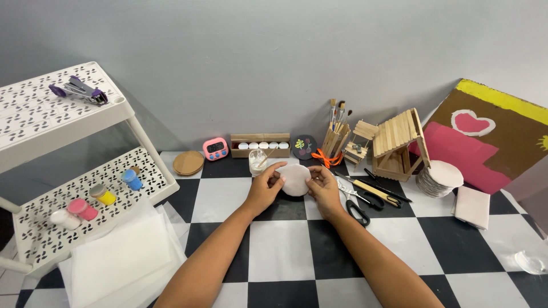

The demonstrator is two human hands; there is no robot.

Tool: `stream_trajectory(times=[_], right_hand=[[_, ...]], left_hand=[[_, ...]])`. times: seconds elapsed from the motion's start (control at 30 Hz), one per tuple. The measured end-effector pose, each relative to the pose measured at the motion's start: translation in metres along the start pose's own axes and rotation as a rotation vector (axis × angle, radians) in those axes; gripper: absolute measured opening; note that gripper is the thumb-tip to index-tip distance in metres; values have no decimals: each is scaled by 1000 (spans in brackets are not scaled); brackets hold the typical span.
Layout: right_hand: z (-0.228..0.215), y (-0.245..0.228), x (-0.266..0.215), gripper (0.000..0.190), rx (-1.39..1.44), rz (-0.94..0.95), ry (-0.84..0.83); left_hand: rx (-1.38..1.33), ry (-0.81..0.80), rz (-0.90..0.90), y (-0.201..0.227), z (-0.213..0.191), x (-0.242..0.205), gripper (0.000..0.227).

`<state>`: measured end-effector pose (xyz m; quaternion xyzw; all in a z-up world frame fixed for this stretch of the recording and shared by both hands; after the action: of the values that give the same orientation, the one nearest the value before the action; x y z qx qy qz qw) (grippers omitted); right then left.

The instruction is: Applying glue to a cardboard circle, bonding it to paper, and trimming the excess paper with scissors.

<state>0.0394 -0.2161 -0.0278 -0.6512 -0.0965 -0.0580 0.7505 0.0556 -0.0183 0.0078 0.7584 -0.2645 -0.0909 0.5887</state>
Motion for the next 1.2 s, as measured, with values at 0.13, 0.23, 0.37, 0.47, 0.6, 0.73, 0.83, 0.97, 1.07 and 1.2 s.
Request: stream_trajectory(times=[0.13, 0.23, 0.37, 0.47, 0.6, 0.73, 0.83, 0.97, 1.07, 1.2], right_hand=[[0, -5, -2, 24, 25, 24, -1], [-3, -1, -1, 25, 35, 18, -3], [1, -9, -2, 31, 87, -12, -1], [4, -15, -5, 37, 116, -32, -2], [8, -23, -6, 51, 136, -32, -9], [11, -26, -6, 54, 114, -21, -22], [11, -23, -5, 57, 76, -29, -39], [8, -16, -2, 65, 36, -22, -73], [5, -8, 1, 70, 11, -7, -85], [7, -8, -1, 70, -17, 4, -83]], left_hand=[[-16, 5, 0, 3, -2, -1, 44], [-12, 2, 22, 4, -3, -2, 44], [-25, -17, 5, 13, -2, -4, 52], [-27, -41, -4, 13, 1, -5, 60], [-54, -71, -3, 9, 3, -2, 69], [-56, -74, 1, 9, 3, -2, 71], [-66, -56, -5, 10, 1, -3, 73], [-66, -58, 3, 3, 1, 1, 70], [-54, -56, 5, 6, 1, 0, 68], [-41, -45, 15, 13, -1, -3, 64]])
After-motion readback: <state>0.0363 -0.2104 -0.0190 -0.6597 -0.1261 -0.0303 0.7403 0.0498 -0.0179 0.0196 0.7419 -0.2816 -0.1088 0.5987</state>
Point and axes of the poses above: each hand's wrist, its own x-axis towards the middle knuckle, its own z-axis out of the palm, y = z × x, the point moved 6 cm from there along x, towards the middle knuckle, and after that the axes turned 15 degrees about -y, right-handed, at the moved point
